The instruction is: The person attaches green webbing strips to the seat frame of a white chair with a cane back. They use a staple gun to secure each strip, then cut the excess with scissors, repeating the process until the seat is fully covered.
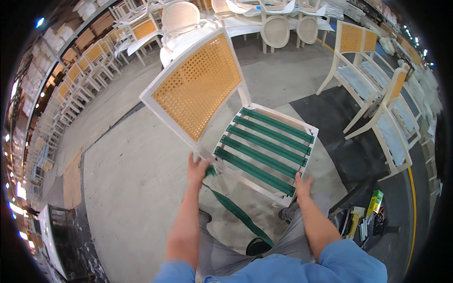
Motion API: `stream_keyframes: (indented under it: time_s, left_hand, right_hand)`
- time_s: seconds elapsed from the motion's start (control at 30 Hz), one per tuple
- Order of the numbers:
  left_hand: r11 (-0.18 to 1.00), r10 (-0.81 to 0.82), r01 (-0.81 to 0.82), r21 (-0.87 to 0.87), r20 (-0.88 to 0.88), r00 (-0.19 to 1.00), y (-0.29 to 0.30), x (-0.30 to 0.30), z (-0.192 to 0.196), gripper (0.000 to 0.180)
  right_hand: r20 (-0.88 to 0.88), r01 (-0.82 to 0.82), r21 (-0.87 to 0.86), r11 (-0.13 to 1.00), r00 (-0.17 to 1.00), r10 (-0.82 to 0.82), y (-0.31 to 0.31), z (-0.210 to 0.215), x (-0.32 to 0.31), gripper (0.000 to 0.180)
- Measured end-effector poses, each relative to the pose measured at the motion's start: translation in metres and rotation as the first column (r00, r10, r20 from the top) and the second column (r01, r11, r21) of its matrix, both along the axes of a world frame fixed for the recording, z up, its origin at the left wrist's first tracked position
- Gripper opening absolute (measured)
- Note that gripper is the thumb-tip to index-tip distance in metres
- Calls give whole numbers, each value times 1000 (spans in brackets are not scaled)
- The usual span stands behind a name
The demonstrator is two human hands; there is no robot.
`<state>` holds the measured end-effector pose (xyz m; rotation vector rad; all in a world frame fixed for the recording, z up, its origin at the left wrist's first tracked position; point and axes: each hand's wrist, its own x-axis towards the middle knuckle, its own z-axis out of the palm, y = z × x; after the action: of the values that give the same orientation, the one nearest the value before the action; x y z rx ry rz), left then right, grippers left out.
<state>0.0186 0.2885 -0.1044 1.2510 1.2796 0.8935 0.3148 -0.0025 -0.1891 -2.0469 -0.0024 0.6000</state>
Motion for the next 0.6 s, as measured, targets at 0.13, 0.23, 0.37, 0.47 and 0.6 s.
stream_keyframes:
  time_s: [0.13, 0.23, 0.37, 0.47, 0.6]
  left_hand:
    - [984, -127, 128, -126, 21, 992, 45, 41, 19, 55]
    - [987, -136, 139, -83, 34, 990, 45, 35, 18, 35]
    - [994, -110, 108, -20, -120, 987, 24, 2, 12, 51]
    - [999, -16, 19, -32, 86, 996, -17, 5, 8, 47]
    - [981, 175, -178, -78, -42, 984, -89, -37, 8, 46]
  right_hand:
    - [-117, -82, -80, 993, 991, 72, -9, 3, -11, 97]
    - [-179, -216, -156, 964, 966, 188, -8, 10, -10, 99]
    - [-211, -175, 46, 984, 961, 181, -1, 3, -18, 101]
    - [-21, -136, 134, 982, 990, 140, -6, -11, 21, 93]
    - [236, -189, -36, 981, 952, 192, 19, -5, 30, 71]
